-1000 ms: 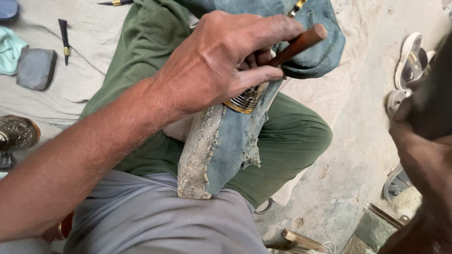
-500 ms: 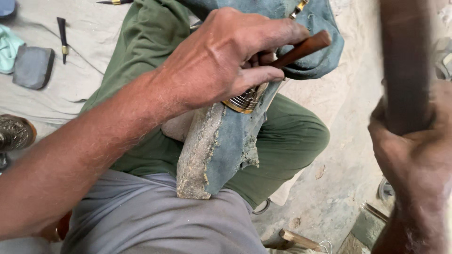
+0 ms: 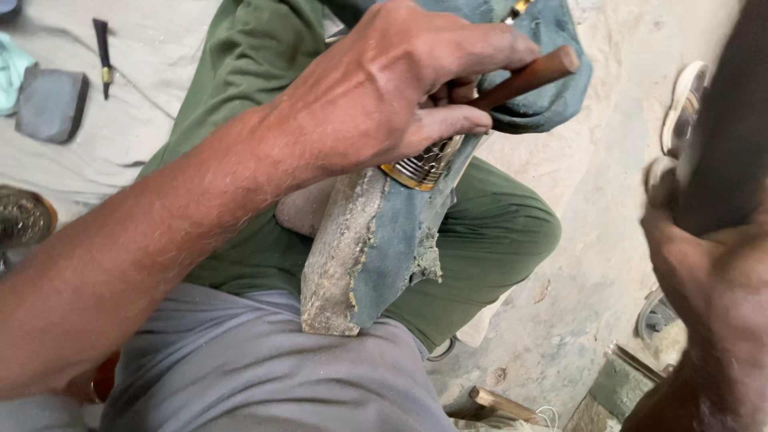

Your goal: The person sits on the floor holding a punch against a brass vessel clamped in a cloth-covered sandbag on their lap and repeatedly strikes the punch with a wooden mallet, repositioning the punch to work around the vessel's patterned surface.

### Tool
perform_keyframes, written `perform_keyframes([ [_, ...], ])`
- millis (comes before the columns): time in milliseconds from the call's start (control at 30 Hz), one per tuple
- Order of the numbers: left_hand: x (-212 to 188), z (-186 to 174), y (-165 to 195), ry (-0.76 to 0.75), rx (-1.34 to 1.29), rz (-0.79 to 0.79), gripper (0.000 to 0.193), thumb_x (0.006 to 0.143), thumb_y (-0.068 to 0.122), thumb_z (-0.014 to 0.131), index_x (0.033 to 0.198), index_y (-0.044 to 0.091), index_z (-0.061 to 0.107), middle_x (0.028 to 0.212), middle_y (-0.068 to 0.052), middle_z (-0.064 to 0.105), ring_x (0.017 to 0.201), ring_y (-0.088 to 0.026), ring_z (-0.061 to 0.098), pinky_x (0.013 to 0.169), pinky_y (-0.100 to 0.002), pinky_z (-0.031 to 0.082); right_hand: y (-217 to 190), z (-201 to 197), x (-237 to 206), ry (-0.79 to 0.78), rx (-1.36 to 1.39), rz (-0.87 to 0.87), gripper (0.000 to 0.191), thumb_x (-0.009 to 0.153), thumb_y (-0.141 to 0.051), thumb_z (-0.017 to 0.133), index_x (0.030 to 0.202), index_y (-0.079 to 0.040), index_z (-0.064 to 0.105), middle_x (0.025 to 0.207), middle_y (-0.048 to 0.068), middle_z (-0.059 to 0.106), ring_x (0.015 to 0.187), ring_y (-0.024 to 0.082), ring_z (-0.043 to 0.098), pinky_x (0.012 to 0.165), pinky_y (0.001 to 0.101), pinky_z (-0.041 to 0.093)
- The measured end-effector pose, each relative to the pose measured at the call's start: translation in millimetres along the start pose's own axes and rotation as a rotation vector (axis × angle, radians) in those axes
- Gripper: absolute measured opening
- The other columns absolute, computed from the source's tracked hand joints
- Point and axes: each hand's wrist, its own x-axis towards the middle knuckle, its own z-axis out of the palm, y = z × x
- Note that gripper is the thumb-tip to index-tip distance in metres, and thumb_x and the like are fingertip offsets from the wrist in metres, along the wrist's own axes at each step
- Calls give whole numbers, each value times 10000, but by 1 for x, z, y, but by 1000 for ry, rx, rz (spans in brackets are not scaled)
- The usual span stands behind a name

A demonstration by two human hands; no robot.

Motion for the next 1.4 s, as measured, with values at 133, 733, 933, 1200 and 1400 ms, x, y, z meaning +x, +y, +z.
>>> perform_keyframes([
  [133, 0, 2, -4, 1, -10, 34, 510, 898, 98, 890, 1340, 48, 639, 1030, -128, 733, 934, -281, 744, 816, -392, 580, -7, 1, -9, -38, -380, -240, 243, 938, -81, 702, 1165, -65, 616, 857, 14, 646, 630, 114, 642, 542, 280, 509],
  [733, -3, 5, -11, 3, -14, 54, 520, 937, 149, 891, 1361, 73, 599, 1087, -82, 725, 965, -236, 734, 875, -377, 584, -7, 3, -19, 9, -326, -314, 309, 903, 17, 768, 1175, -53, 640, 931, 57, 668, 736, 141, 682, 604, 276, 552],
  [933, -1, 4, -13, -39, -4, 48, 524, 915, 107, 881, 1368, 101, 618, 1052, -64, 729, 948, -211, 746, 837, -355, 598, 5, -12, -12, -42, -633, -361, 252, 962, -53, 780, 1161, -17, 630, 869, 102, 674, 670, 182, 671, 603, 318, 523],
  [1200, 1, 1, -10, -34, -84, 53, 531, 927, 92, 852, 1386, 68, 587, 1109, -69, 717, 951, -206, 728, 850, -358, 585, 14, -7, -14, -32, -501, -352, 286, 953, -24, 724, 1213, 2, 606, 1006, 84, 649, 837, 146, 637, 701, 261, 507],
  [1400, 3, 1, -12, -76, -91, 0, 510, 920, 100, 871, 1367, 77, 626, 1044, -67, 726, 911, -195, 740, 798, -360, 589, 11, -3, -7, -57, -289, -261, 312, 966, 33, 686, 1259, 18, 577, 1120, 84, 632, 963, 128, 617, 781, 221, 502],
])
